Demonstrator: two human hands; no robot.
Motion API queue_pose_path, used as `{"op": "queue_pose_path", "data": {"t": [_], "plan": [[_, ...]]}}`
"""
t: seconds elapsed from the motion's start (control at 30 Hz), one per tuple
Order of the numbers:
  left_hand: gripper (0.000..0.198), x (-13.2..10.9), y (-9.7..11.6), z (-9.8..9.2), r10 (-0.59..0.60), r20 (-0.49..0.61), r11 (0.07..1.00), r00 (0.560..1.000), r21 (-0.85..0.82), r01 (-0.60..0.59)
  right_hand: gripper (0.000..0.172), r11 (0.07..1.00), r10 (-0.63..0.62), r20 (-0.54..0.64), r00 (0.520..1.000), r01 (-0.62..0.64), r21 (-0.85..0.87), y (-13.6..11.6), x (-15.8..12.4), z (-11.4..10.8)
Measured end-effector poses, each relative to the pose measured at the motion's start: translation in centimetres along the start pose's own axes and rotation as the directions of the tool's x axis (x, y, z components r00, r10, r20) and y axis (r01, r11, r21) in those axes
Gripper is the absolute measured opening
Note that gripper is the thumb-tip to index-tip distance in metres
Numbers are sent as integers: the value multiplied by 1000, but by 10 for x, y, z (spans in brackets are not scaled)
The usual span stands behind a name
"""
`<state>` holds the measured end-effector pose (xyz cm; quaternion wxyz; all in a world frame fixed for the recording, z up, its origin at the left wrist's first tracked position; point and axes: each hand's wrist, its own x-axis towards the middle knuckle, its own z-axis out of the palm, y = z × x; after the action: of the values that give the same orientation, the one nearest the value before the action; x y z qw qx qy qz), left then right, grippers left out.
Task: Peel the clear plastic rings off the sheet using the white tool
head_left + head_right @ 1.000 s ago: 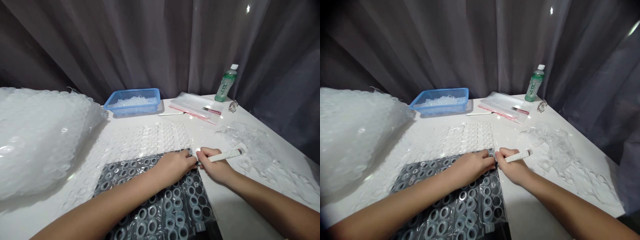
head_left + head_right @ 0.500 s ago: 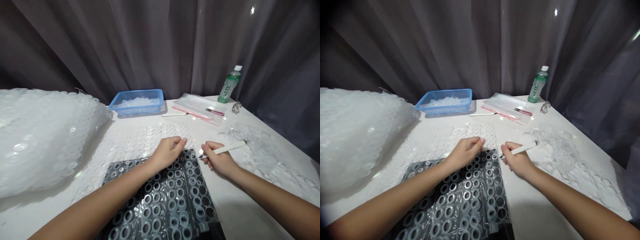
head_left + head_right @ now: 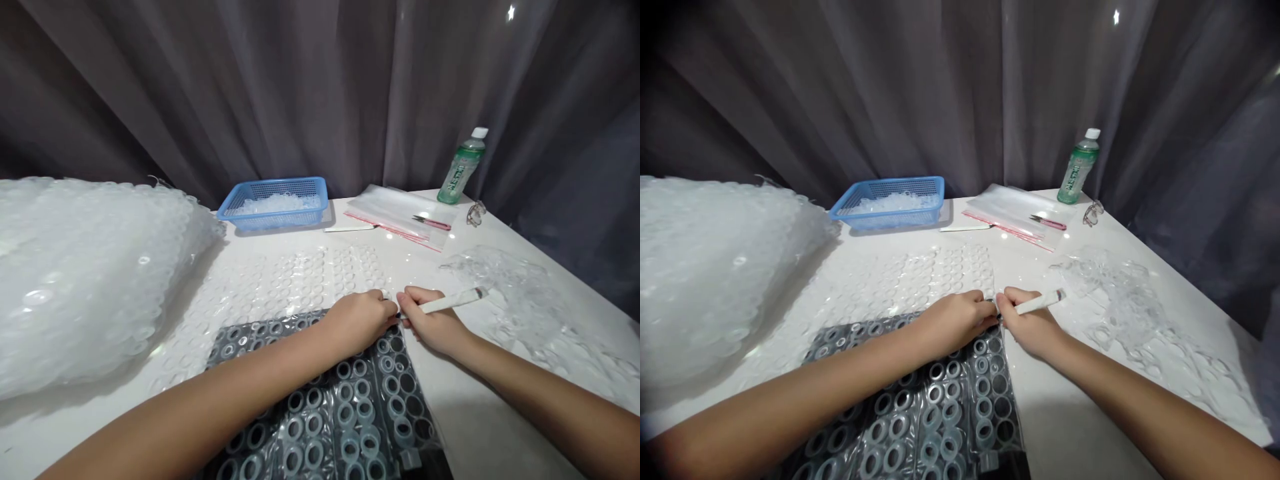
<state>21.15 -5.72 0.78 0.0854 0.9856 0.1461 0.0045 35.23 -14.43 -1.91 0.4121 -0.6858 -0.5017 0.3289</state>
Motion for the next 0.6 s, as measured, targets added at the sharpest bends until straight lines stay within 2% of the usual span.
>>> {"op": "queue_pose_path", "data": {"t": [0.1, 0.17, 0.2, 0.23, 0.3, 0.37, 0.4, 0.43, 0.47, 0.53, 0.6], "plan": [[22, 1, 1, 3, -25, 10, 1000, 1000, -13, 25, 37, 994, -61, -8, 998, 61, -93, 0, 1, 0], [22, 2, -3, 2, -56, -28, 990, 998, -129, 51, 36, 989, -79, -19, 997, 77, -126, 0, 0, -1], [24, 2, -7, 0, -107, -74, 968, 992, -236, 87, 36, 988, -81, -23, 996, 77, -132, 0, 0, -1], [27, 2, -11, -2, -188, -120, 920, 975, -370, 132, 36, 989, -72, -24, 997, 69, -129, 0, 0, -1], [35, 3, -21, -10, -399, -156, 734, 904, -644, 213, 36, 997, -15, 8, 1000, 15, -73, -1, 1, -2], [40, 3, -29, -18, -536, -97, 544, 839, -799, 255, 35, 996, 75, 38, 996, -76, 41, -3, 5, -2], [42, 3, -32, -22, -549, -69, 509, 833, -818, 267, 35, 988, 111, 30, 993, -114, 104, -4, 7, -3], [43, 3, -33, -24, -537, -62, 525, 841, -805, 276, 35, 978, 136, 7, 991, -135, 161, -5, 10, -3], [43, 4, -33, -26, -509, -81, 584, 857, -764, 274, 35, 969, 149, -28, 988, -140, 204, -5, 14, -2], [38, 5, -30, -26, -399, -165, 760, 902, -610, 225, 35, 961, 149, -79, 986, -126, 246, -3, 19, -1], [28, 7, -27, -23, -264, -231, 884, 936, -447, 139, 35, 962, 140, -75, 987, -118, 245, -1, 22, 1]]}}
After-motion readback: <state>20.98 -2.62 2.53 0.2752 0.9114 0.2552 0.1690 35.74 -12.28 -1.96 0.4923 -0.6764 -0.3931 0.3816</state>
